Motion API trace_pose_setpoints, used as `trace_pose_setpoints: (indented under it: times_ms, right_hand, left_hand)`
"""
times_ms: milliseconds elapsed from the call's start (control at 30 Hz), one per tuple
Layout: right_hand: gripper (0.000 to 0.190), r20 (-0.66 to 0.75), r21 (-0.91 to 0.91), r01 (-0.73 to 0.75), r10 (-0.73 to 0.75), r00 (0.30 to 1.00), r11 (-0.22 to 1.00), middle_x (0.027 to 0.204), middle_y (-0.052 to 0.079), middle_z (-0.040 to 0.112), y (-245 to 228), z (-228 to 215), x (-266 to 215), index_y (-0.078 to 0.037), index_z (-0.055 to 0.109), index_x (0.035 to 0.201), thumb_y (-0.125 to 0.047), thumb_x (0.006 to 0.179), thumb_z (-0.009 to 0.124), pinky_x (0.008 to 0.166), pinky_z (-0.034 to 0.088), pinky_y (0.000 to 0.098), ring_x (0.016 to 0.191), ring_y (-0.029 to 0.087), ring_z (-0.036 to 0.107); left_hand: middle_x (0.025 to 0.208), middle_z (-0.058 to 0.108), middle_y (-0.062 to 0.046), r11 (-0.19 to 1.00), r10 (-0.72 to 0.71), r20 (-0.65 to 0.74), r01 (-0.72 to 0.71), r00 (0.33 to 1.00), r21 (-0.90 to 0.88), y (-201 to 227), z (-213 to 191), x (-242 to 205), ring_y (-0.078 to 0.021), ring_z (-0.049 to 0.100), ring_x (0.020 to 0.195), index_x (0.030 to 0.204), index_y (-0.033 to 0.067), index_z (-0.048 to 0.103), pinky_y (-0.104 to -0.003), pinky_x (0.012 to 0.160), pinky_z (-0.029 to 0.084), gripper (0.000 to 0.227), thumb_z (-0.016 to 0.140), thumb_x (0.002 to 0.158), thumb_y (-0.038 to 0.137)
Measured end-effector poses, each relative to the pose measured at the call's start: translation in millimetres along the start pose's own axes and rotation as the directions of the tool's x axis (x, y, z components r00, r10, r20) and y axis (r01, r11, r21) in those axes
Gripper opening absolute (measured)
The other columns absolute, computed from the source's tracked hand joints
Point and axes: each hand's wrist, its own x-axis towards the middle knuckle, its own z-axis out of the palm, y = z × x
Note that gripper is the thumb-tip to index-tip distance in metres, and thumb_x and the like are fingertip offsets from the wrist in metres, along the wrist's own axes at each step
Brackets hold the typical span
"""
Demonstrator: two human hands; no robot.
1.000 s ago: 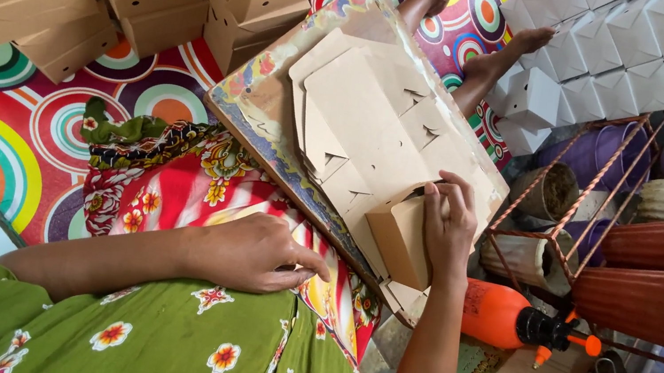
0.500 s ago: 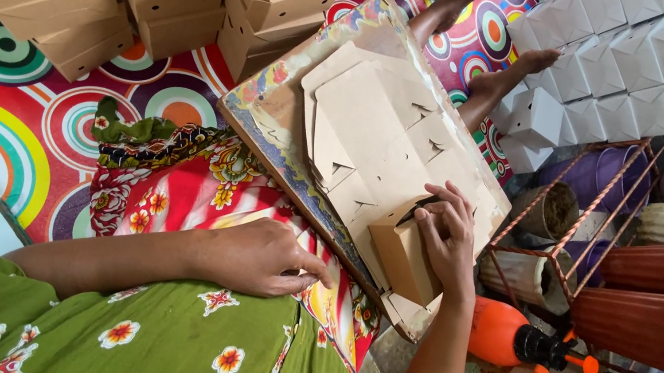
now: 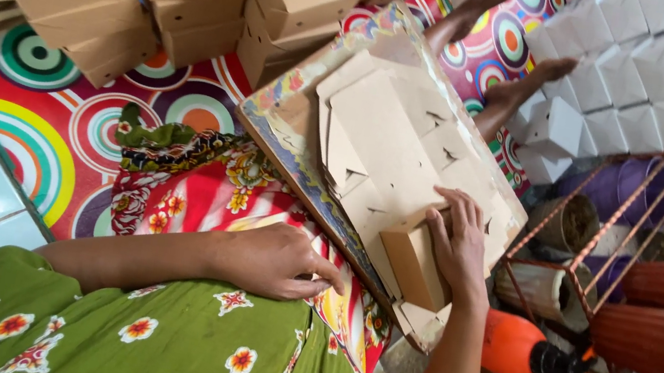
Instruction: Folding and assembling a cardboard box from a flat template
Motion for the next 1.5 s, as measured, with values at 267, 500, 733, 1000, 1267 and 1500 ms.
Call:
trace_pose_setpoints:
  times_ms: [267, 500, 733, 1000, 1267, 1500]
  right_hand:
    - [0.051, 0.079, 0.347, -0.307, 0.299, 0.951, 0.886, 0.136, 0.022, 0.061, 17.0, -29.4, -8.1, -0.011, 0.059, 0.143, -0.023, 0.095, 0.072, 0.11, 0.041, 0.0521, 0.13, 0.036, 0.055]
    - [0.071, 0.308, 0.466, -0.712, 0.658, 0.687, 0.526, 0.097, 0.017, 0.068, 51.9, -40.6, -95.9, -0.001, 0.042, 0.154, -0.018, 0.091, 0.068, 0.079, 0.057, 0.0352, 0.091, 0.024, 0.066]
    - [0.041, 0.214, 0.641, -0.467, 0.443, 0.871, 0.609, 0.154, 0.03, 0.047, 17.0, -8.2, -138.5, -0.007, 0.045, 0.118, -0.015, 0.086, 0.07, 0.085, 0.065, 0.038, 0.112, 0.036, 0.068]
    - [0.041, 0.311, 0.663, -0.575, 0.522, 0.794, 0.48, 0.139, 0.013, 0.064, -17.3, -8.8, -157.8, -0.012, 0.04, 0.09, -0.02, 0.079, 0.078, 0.08, 0.058, 0.043, 0.116, 0.025, 0.063]
    - [0.045, 0.017, 0.659, -0.377, 0.489, 0.872, 0.651, 0.129, 0.018, 0.063, -63.2, -69.8, -82.9, -0.005, 0.048, 0.116, -0.024, 0.08, 0.066, 0.089, 0.052, 0.0439, 0.113, 0.029, 0.062]
    - [0.041, -0.082, 0.891, -0.092, 0.358, 0.93, 0.444, 0.13, 0.01, 0.056, -60.8, -41.6, 68.9, -0.013, 0.043, 0.146, -0.02, 0.106, 0.053, 0.098, 0.054, 0.0509, 0.116, 0.023, 0.06]
  left_hand:
    - [0.054, 0.061, -0.019, 1.0, -0.029, 0.001, 0.029, 1.0, 0.001, -3.6, -2.3, -5.6, -0.0422, 0.068, 0.061, 0.115, 0.0235, 0.073, -0.052, 0.068, 0.055, 0.027, 0.052, 0.098, 0.023]
    - [0.05, 0.054, -0.006, 0.993, -0.096, 0.013, 0.095, 0.995, 0.076, -9.0, -0.2, -4.6, -0.0192, 0.051, 0.049, 0.123, 0.028, 0.072, -0.038, 0.055, 0.042, 0.032, 0.051, 0.099, 0.025]
    - [0.082, 0.074, -0.015, 0.99, -0.065, 0.029, 0.061, 0.997, 0.124, -7.1, 10.9, 8.7, -0.0341, 0.07, 0.076, 0.12, 0.0248, 0.071, -0.048, 0.069, 0.048, 0.033, 0.048, 0.097, 0.028]
    - [0.068, 0.071, -0.007, 0.984, -0.167, 0.086, 0.161, 0.982, 0.078, -3.3, 0.6, 3.8, -0.0253, 0.062, 0.058, 0.122, 0.0247, 0.072, -0.042, 0.061, 0.044, 0.034, 0.047, 0.098, 0.028]
    - [0.069, 0.066, -0.004, 0.991, -0.131, 0.073, 0.13, 0.989, 0.017, -9.4, -0.7, 0.2, -0.0122, 0.047, 0.044, 0.125, 0.0202, 0.071, -0.031, 0.049, 0.041, 0.035, 0.045, 0.101, 0.024]
    - [0.08, 0.07, -0.027, 0.991, -0.119, 0.049, 0.121, 0.992, -0.051, -8.7, -11.4, -18.1, -0.0473, 0.071, 0.078, 0.119, 0.0138, 0.069, -0.059, 0.077, 0.057, 0.031, 0.046, 0.103, 0.028]
